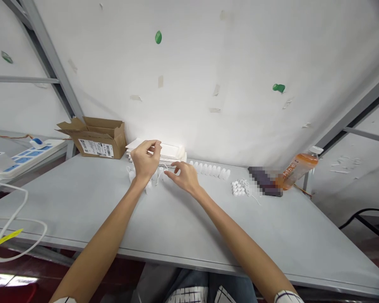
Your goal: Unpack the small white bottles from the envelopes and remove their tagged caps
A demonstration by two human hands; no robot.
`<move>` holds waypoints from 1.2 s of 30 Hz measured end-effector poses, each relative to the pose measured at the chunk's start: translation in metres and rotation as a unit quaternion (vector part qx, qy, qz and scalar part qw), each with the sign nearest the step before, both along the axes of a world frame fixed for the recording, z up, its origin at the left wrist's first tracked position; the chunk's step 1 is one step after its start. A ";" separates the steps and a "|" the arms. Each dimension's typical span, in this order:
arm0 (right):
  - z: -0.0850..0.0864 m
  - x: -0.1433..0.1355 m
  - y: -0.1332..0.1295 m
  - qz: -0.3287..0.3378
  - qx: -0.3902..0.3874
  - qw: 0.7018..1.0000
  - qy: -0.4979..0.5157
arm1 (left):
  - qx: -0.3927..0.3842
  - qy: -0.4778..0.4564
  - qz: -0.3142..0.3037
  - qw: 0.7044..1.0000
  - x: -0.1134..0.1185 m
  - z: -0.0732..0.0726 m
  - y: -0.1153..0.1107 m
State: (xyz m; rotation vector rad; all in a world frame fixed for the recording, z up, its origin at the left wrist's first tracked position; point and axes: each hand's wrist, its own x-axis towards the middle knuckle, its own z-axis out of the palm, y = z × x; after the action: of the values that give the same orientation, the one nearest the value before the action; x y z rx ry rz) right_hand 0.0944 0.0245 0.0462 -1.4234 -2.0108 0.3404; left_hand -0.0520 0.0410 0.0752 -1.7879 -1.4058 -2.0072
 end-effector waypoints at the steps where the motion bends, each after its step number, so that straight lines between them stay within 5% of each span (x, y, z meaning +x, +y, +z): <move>1: 0.000 -0.006 0.003 0.008 -0.003 1.000 0.000 | 0.000 0.004 -0.003 1.000 0.002 0.001 -0.002; 7: -0.007 -0.003 0.005 0.035 -0.007 0.996 0.087 | 0.015 0.016 -0.017 1.000 0.018 0.003 -0.018; 12: -0.007 0.043 -0.017 0.098 -0.105 0.954 0.264 | -0.043 0.053 -0.078 0.995 0.034 -0.001 -0.027; 16: -0.009 0.085 -0.031 0.084 -0.180 0.923 0.329 | -0.113 0.092 -0.123 0.982 0.046 -0.010 -0.031; 25: -0.019 0.126 -0.037 0.101 -0.257 0.865 0.419 | -0.297 0.217 -0.250 0.896 0.079 -0.048 -0.043; 29: -0.017 0.122 -0.040 0.100 -0.235 0.865 0.432 | -0.352 0.168 -0.293 0.873 0.083 -0.055 -0.045; 36: -0.015 0.112 -0.043 0.069 -0.189 0.910 0.363 | -0.288 0.208 -0.243 0.903 0.074 -0.050 -0.035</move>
State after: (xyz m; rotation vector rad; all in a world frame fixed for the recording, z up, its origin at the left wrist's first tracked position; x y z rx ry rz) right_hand 0.2066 -0.0187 0.0311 -1.1174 -1.4596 1.1856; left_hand 0.0225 0.0057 0.0255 -2.8477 -1.6227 -1.2665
